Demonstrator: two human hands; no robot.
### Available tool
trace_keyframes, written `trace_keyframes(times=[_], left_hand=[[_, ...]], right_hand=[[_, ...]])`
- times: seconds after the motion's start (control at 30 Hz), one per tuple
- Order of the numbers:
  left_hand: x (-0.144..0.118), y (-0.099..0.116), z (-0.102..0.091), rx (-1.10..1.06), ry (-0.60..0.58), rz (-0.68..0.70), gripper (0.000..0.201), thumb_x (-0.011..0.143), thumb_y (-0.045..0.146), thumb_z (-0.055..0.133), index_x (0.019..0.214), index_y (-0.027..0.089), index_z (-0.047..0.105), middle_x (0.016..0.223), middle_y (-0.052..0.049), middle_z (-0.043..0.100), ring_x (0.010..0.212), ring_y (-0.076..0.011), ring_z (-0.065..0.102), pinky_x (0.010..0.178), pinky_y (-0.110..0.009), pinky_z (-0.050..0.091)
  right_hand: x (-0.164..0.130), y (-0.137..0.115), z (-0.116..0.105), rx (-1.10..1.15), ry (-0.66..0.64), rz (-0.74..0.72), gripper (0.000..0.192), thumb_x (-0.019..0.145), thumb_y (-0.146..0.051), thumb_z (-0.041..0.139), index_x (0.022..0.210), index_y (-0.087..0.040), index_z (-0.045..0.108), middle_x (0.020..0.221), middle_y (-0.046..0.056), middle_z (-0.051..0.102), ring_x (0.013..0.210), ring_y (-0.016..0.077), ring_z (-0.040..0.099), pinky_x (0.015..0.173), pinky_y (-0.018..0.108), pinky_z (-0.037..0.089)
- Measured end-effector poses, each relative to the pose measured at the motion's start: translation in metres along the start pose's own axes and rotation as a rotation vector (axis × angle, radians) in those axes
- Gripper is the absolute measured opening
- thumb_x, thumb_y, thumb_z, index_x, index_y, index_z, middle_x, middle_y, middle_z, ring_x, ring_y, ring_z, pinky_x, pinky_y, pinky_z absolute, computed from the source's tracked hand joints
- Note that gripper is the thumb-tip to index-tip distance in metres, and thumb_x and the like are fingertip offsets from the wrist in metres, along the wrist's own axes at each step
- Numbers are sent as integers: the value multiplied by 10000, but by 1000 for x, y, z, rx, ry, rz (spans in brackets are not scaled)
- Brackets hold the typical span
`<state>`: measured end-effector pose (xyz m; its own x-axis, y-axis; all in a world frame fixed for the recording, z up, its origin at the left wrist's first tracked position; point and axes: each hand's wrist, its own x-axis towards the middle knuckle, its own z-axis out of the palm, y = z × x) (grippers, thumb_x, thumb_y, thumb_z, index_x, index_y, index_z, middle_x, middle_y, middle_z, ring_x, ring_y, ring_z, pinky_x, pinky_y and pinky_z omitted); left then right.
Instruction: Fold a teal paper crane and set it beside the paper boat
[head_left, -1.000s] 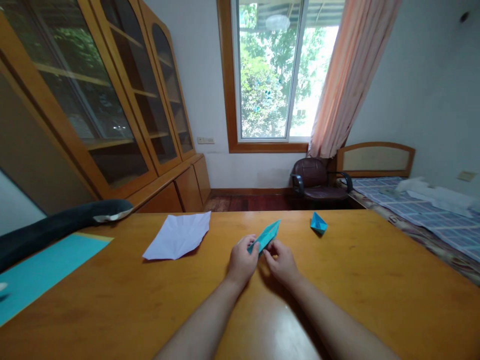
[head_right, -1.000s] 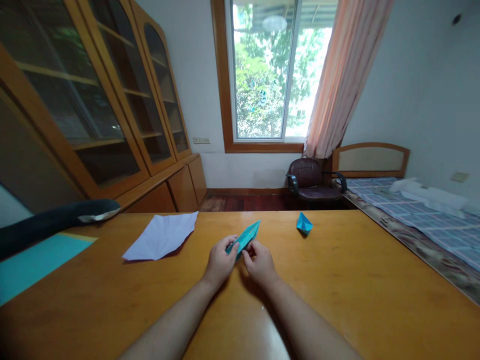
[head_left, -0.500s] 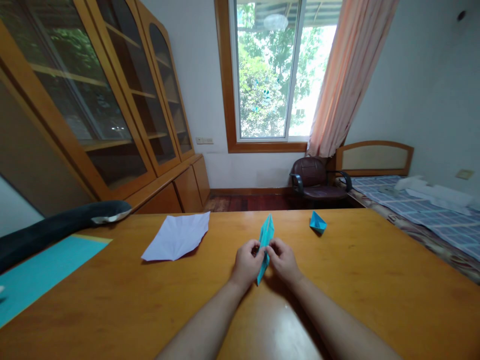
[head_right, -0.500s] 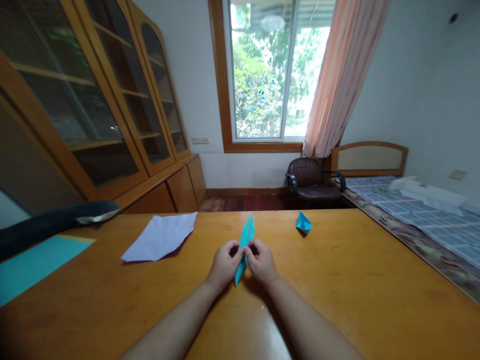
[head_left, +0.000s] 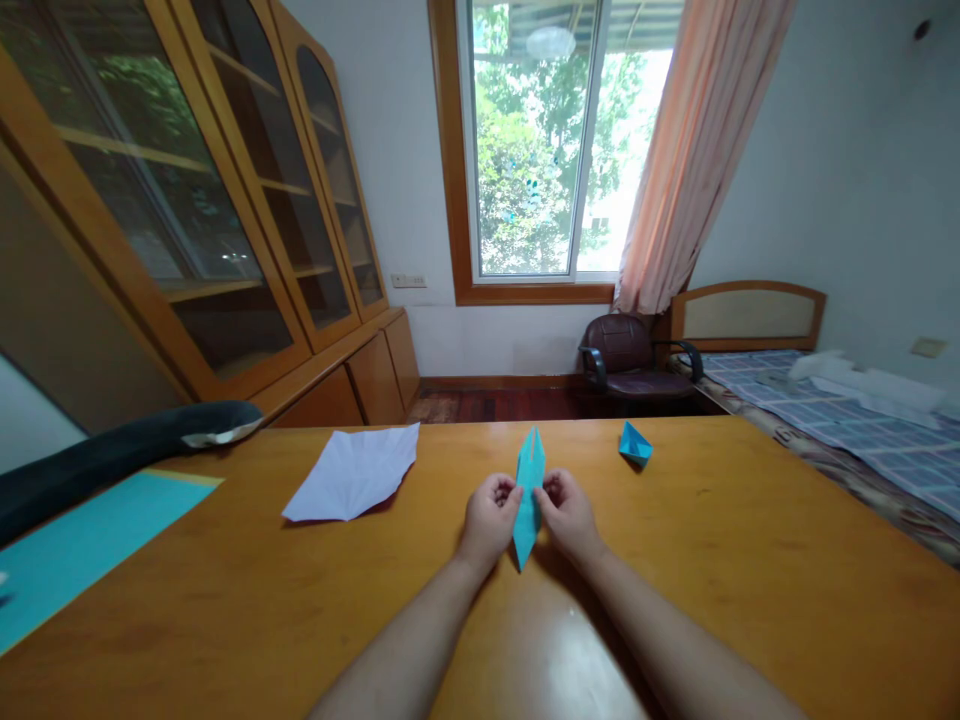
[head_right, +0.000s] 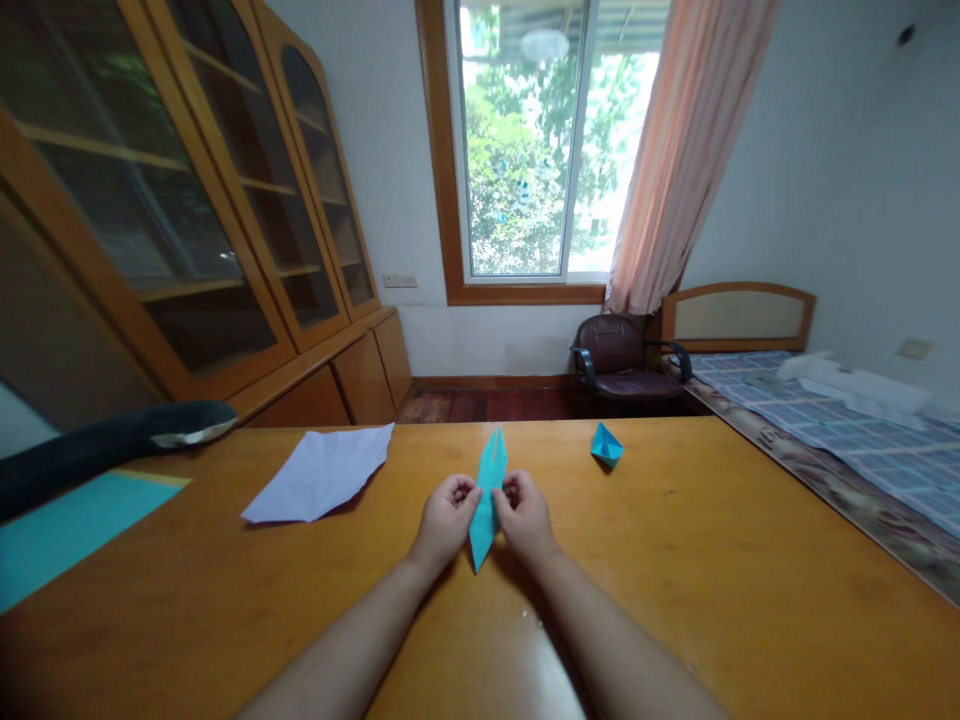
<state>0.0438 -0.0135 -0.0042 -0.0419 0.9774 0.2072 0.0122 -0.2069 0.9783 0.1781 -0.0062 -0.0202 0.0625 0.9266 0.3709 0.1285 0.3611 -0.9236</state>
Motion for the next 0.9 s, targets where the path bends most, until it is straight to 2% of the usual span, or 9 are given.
trace_keyframes(times=[0.13, 0.23, 0.3, 0.43, 0.7, 0.9], left_hand=[[2, -3, 0, -24, 19, 35, 187, 708, 294, 654, 675, 176, 513, 597, 45, 513, 553, -106, 507, 512, -201, 403], [4, -6, -1, -62, -21, 41, 145, 694, 256, 659, 670, 165, 550, 620, 33, 546, 591, -109, 528, 561, -207, 429], [5, -8, -3, -87, -82, -7, 117, 692, 250, 663, 722, 148, 614, 683, 1, 617, 646, -126, 569, 626, -228, 461], [6, -13, -7, -125, -176, -137, 228, 664, 271, 715, 837, 124, 693, 807, -57, 701, 727, -158, 617, 703, -267, 481], [7, -8, -20, -348, -296, -326, 426, 568, 300, 828, 926, 111, 697, 862, -74, 720, 748, -153, 629, 745, -275, 464], [8, -9, -25, -499, -317, -446, 445, 543, 218, 829, 949, 111, 680, 827, -77, 714, 719, -154, 645, 753, -288, 466]], right_hand=[[2, 1, 0, 15, 46, 19, 185, 743, -350, 613, 734, -217, 484, 620, -43, 508, 565, 126, 485, 523, 233, 407], [2, 2, 0, 30, 30, 16, 157, 732, -330, 607, 686, -204, 525, 604, -35, 527, 576, 129, 495, 539, 239, 419], [3, 3, -1, 55, -11, 48, 142, 724, -327, 604, 689, -191, 582, 632, -9, 588, 613, 144, 536, 578, 257, 450], [5, 3, -5, 114, -67, 172, 194, 673, -352, 644, 749, -174, 658, 679, 16, 657, 627, 156, 573, 586, 271, 472], [7, 0, -14, 290, -182, 389, 238, 608, -358, 704, 744, -164, 679, 575, -23, 600, 494, 98, 482, 491, 230, 392], [6, 2, -18, 433, -259, 427, 266, 568, -279, 778, 794, -162, 701, 713, 29, 680, 597, 119, 576, 587, 250, 446]])
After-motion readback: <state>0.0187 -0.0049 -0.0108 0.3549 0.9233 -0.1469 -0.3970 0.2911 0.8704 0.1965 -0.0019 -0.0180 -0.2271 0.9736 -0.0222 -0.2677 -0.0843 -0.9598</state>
